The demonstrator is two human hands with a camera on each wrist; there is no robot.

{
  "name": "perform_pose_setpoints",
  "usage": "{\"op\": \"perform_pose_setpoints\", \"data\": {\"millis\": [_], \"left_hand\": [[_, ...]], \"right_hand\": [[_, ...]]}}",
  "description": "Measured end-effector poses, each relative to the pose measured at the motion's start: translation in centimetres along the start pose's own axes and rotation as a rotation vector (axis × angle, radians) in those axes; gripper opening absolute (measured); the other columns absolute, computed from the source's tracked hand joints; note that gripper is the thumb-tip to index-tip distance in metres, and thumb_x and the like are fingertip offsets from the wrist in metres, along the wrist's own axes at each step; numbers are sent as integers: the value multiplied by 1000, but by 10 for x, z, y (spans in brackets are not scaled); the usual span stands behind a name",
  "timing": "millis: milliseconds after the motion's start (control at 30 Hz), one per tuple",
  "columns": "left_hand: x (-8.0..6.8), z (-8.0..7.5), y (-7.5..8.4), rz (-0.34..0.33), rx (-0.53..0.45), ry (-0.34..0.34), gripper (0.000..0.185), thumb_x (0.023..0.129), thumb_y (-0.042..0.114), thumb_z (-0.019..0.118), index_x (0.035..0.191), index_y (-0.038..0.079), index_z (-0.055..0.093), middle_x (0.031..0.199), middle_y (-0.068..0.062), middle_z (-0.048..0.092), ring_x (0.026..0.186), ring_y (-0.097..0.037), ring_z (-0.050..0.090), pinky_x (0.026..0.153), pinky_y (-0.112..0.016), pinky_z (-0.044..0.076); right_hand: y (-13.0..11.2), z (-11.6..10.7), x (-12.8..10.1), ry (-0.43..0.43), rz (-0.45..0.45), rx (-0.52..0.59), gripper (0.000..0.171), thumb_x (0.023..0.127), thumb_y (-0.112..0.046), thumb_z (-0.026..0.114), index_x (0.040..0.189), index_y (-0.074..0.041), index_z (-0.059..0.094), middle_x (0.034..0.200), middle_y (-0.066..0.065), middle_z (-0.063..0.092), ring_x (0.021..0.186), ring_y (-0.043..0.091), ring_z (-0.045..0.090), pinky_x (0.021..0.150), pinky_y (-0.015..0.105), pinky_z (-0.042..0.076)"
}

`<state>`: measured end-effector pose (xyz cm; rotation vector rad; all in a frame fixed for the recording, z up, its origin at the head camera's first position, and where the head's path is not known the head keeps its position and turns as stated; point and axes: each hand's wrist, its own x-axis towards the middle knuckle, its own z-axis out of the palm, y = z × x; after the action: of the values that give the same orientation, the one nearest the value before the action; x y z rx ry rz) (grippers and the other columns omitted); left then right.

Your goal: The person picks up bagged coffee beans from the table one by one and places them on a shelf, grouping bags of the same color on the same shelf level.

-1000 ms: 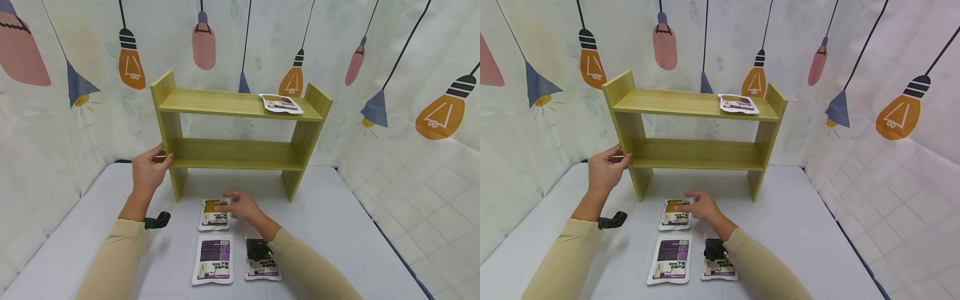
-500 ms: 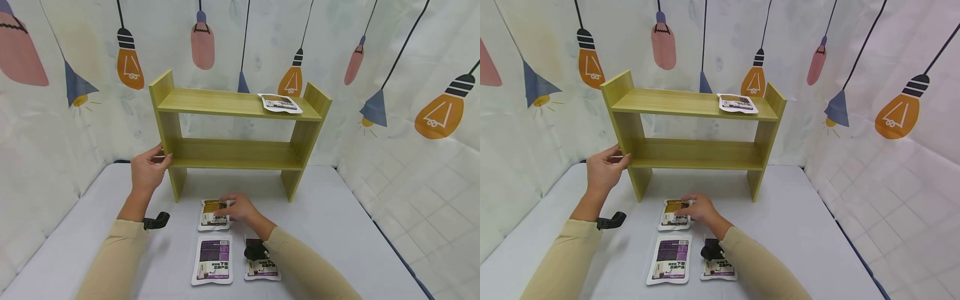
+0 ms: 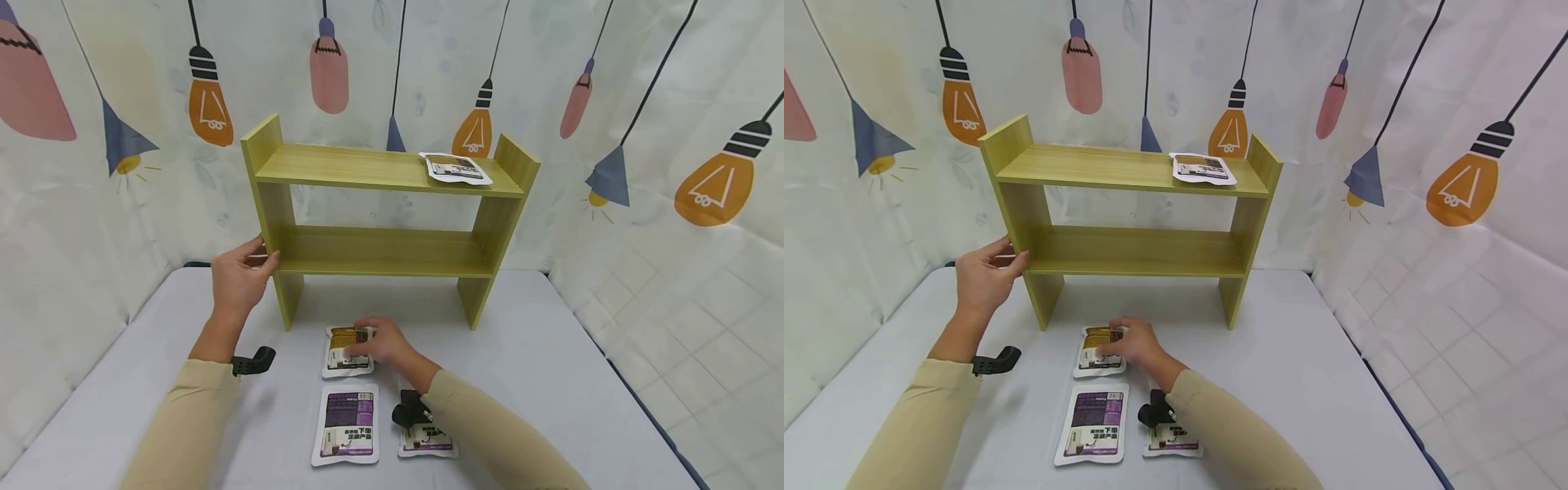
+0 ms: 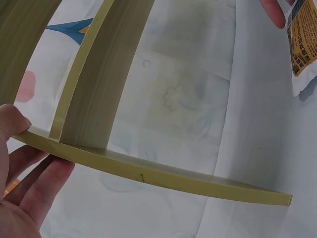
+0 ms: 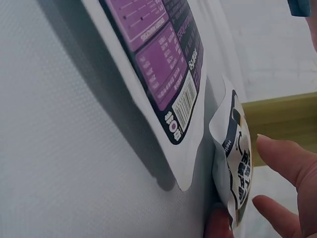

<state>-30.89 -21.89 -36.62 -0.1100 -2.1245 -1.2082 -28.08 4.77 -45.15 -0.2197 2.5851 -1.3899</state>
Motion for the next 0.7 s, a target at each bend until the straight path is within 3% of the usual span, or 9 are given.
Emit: {"op": "perform_pose_setpoints", "data": {"millis": [400, 700], "left_hand": [[1, 0, -1, 15, 4, 6, 43, 93, 13, 72, 136, 11, 66, 119, -19, 75, 93, -40, 75, 65, 1, 46], [0, 0, 1, 3, 11, -3, 44, 94, 15, 72, 137, 12, 65, 120, -20, 74, 95, -40, 75, 65, 2, 45]], "right_hand": [[-2, 8, 1, 15, -25, -80, 60, 74, -20, 93, 129, -13, 71, 145, 15, 60, 138, 36, 52, 115, 53, 43], [-5, 8, 0, 15, -20, -130, 64, 73, -22, 94, 131, -16, 69, 147, 13, 59, 140, 35, 51, 116, 52, 43]]}}
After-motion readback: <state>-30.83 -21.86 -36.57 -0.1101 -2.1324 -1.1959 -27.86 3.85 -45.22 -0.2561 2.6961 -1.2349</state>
